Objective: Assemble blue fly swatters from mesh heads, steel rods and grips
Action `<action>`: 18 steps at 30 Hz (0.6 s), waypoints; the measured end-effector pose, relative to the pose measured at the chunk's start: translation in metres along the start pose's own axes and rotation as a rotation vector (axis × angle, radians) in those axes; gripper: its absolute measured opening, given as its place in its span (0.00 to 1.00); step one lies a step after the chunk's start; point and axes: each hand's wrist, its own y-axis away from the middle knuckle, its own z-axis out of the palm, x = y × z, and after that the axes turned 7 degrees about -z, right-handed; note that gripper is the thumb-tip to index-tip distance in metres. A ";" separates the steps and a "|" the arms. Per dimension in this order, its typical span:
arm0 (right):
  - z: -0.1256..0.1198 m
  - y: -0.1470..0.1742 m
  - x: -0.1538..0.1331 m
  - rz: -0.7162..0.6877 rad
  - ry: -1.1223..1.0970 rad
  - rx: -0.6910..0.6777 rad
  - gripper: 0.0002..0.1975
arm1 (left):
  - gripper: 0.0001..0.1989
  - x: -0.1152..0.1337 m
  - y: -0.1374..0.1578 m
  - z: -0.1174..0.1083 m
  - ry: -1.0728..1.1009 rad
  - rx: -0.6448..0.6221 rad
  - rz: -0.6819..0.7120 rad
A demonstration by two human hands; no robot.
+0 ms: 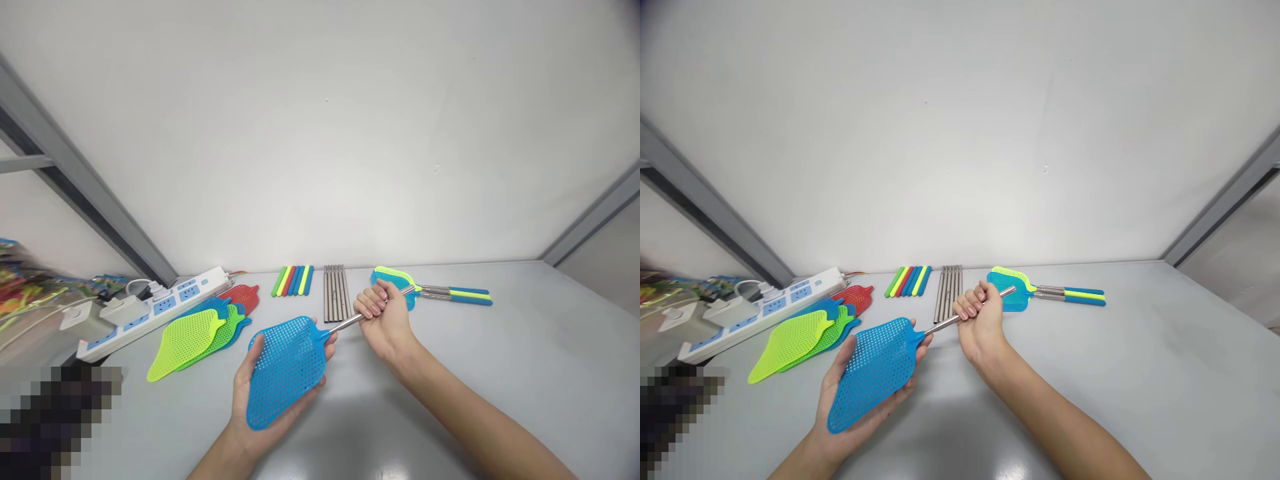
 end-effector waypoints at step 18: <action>-0.001 0.002 -0.001 0.030 -0.041 0.043 0.15 | 0.31 0.002 0.001 0.005 -0.015 0.021 0.007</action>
